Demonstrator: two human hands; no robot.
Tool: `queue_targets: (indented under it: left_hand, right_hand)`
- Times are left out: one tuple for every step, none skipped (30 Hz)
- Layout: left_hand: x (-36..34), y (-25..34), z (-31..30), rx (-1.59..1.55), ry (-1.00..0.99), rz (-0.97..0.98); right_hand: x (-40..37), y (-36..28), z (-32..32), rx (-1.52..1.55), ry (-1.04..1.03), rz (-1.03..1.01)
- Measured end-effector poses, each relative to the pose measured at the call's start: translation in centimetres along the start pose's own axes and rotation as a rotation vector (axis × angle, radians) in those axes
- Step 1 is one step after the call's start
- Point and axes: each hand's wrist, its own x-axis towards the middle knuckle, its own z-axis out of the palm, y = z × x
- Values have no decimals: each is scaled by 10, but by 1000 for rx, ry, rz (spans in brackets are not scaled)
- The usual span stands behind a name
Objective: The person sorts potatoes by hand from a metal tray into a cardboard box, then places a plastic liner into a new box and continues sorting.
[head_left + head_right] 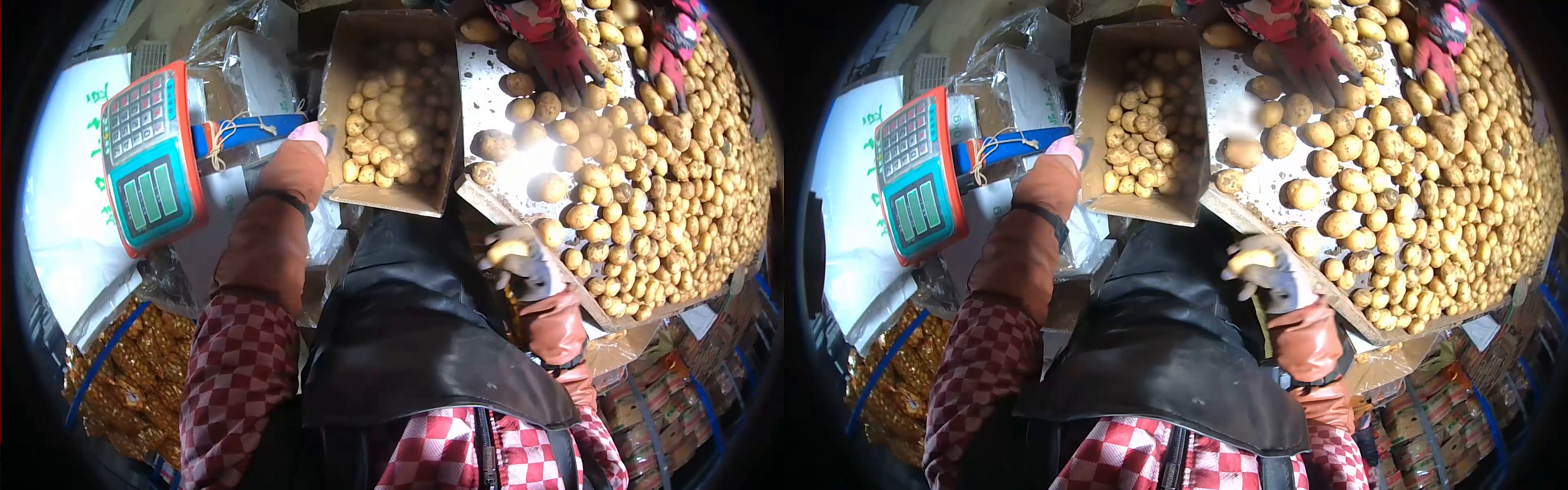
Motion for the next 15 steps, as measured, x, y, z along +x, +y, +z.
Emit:
queue_targets:
  left_hand:
    - [6,-3,-3,46,-51,-46]
    - [7,-7,-2,57,-59,-48]
    - [6,-10,-6,21,-49,-26]
    - [4,-11,-13,-15,-34,-8]
    - [-1,-9,-20,-54,-42,-6]
    - [2,-12,-18,-39,-45,-17]
    - [9,-14,-16,-8,-42,-19]
    - [14,-14,-14,23,-42,-17]
    - [1,-5,-16,-2,15,9]
    - [-8,3,-11,11,9,5]
    - [-16,12,-8,22,29,31]
    - [-28,29,-7,29,50,60]
    - [-48,47,2,64,124,110]
    - [-59,59,7,122,122,166]
    - [-83,69,-2,102,92,238]
  right_hand:
    - [7,12,2,-3,-7,49]
    - [15,24,1,-7,-16,103]
    - [23,35,5,-60,64,178]
    - [34,46,8,-114,137,251]
    - [51,62,2,-209,111,284]
    - [68,71,4,-447,167,325]
    - [84,83,0,-681,201,293]
    - [98,95,-4,-882,212,208]
    - [110,107,-8,-1038,228,115]
    - [119,118,-13,-1174,230,19]
    - [123,127,-18,-1307,230,-77]
    - [119,130,-28,-1478,197,-210]
    - [114,127,-42,-1699,143,-393]
    - [111,119,-57,-1876,-2,-626]
    - [114,99,-76,-1759,-566,-953]
